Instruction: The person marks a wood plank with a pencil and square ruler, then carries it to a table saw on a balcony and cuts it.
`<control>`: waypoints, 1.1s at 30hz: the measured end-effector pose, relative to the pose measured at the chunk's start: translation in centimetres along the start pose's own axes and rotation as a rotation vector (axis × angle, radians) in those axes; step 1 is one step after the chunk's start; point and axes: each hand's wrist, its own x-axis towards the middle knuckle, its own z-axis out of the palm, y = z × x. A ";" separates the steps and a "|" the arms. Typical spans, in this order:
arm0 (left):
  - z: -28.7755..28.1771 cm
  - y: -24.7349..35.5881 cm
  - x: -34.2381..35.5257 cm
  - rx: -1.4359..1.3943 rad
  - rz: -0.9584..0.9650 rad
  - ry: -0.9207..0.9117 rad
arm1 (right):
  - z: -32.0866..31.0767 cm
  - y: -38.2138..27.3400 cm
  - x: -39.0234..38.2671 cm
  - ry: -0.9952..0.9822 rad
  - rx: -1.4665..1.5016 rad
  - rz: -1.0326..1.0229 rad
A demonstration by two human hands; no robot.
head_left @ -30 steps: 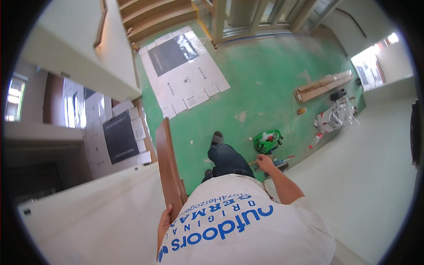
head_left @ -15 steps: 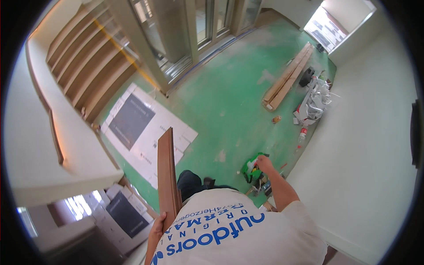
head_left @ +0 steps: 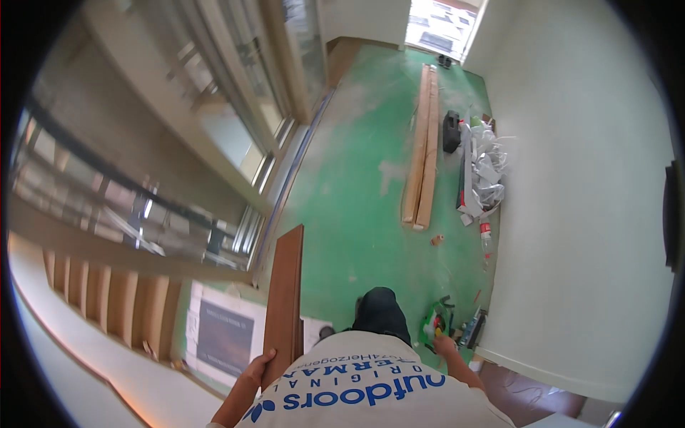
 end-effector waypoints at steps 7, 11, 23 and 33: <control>20.1 27.7 4.5 0.106 -0.017 -0.047 | -7.0 -2.2 14.2 -0.389 -0.009 0.127; 29.6 42.7 7.6 0.229 -0.163 0.001 | -22.0 1.9 33.6 -0.345 -0.028 -0.048; 58.9 85.7 22.7 0.376 0.001 0.155 | -68.3 5.8 82.8 0.557 0.853 0.345; 86.8 116.3 37.2 0.578 -0.009 0.009 | -63.8 18.9 86.4 -0.077 0.736 0.632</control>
